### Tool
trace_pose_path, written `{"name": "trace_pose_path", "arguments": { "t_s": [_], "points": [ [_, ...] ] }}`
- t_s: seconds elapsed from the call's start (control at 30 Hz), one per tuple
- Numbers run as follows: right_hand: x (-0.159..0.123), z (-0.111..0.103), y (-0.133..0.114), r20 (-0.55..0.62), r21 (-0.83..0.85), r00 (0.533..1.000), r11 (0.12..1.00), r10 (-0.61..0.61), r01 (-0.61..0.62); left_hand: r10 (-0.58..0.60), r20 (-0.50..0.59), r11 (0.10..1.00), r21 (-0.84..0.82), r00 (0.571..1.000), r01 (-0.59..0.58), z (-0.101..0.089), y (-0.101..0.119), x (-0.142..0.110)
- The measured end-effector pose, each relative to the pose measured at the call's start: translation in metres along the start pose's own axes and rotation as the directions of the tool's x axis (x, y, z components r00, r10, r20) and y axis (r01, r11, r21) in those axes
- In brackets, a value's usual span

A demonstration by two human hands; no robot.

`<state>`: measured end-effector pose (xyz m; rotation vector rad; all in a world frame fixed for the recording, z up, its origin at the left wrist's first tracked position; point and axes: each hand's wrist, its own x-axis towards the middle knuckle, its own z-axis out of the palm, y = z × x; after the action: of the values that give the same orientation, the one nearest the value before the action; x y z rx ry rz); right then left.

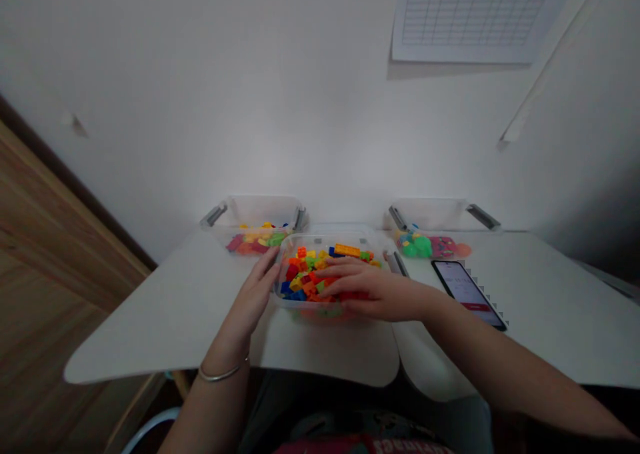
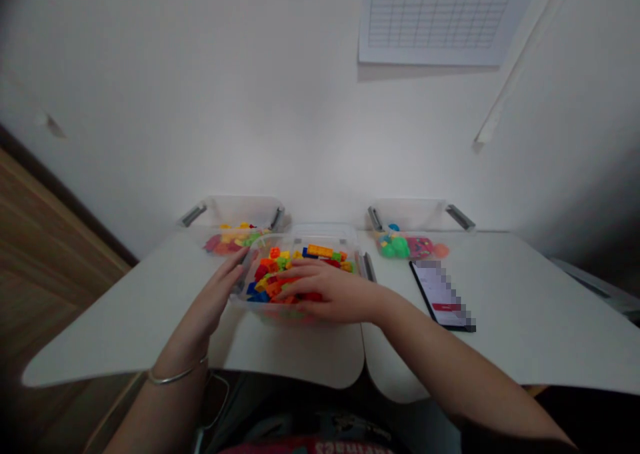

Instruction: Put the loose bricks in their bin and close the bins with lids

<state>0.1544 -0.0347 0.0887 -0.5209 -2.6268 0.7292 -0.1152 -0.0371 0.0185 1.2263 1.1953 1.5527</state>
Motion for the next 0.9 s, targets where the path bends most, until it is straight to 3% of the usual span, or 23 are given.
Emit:
{"name": "trace_pose_path", "arguments": {
  "t_s": [0.07,0.13,0.37,0.6,0.7,0.8,0.87,0.9],
  "points": [
    [0.019,0.002,0.000,0.174,-0.005,0.981,0.997,-0.081,0.083,-0.100,0.005,0.995,-0.014,0.995,0.100,0.002,-0.003,0.001],
    [0.030,0.004,0.006,0.233,-0.036,0.967,0.993,-0.100,0.112,-0.168,-0.011,0.986,-0.021,0.986,0.168,0.003,-0.006,0.001],
    [0.041,0.004,0.037,0.231,-0.244,0.971,0.963,-0.061,0.119,-0.180,-0.031,0.984,0.010,0.983,0.180,0.004,-0.010,0.001],
    [0.050,0.005,0.048,0.162,-0.352,0.985,0.936,0.064,-0.003,-0.134,-0.038,0.990,0.041,0.990,0.136,0.005,0.001,0.000],
    [0.048,-0.002,0.049,0.059,-0.298,0.996,0.954,0.063,-0.043,-0.109,-0.044,0.991,0.075,0.993,0.112,0.004,0.003,0.000],
    [0.037,-0.016,0.050,-0.191,-0.227,0.981,0.970,0.038,-0.082,-0.071,-0.067,0.984,0.160,0.995,0.081,0.001,0.004,0.000],
    [0.025,-0.027,0.057,-0.443,-0.175,0.895,0.975,0.043,-0.134,-0.064,-0.068,0.972,0.223,0.996,0.077,-0.003,0.007,0.000],
    [0.017,-0.030,0.063,-0.574,-0.132,0.816,0.976,0.068,-0.175,-0.071,-0.067,0.966,0.244,0.995,0.086,-0.005,0.009,-0.001]
  ]
}}
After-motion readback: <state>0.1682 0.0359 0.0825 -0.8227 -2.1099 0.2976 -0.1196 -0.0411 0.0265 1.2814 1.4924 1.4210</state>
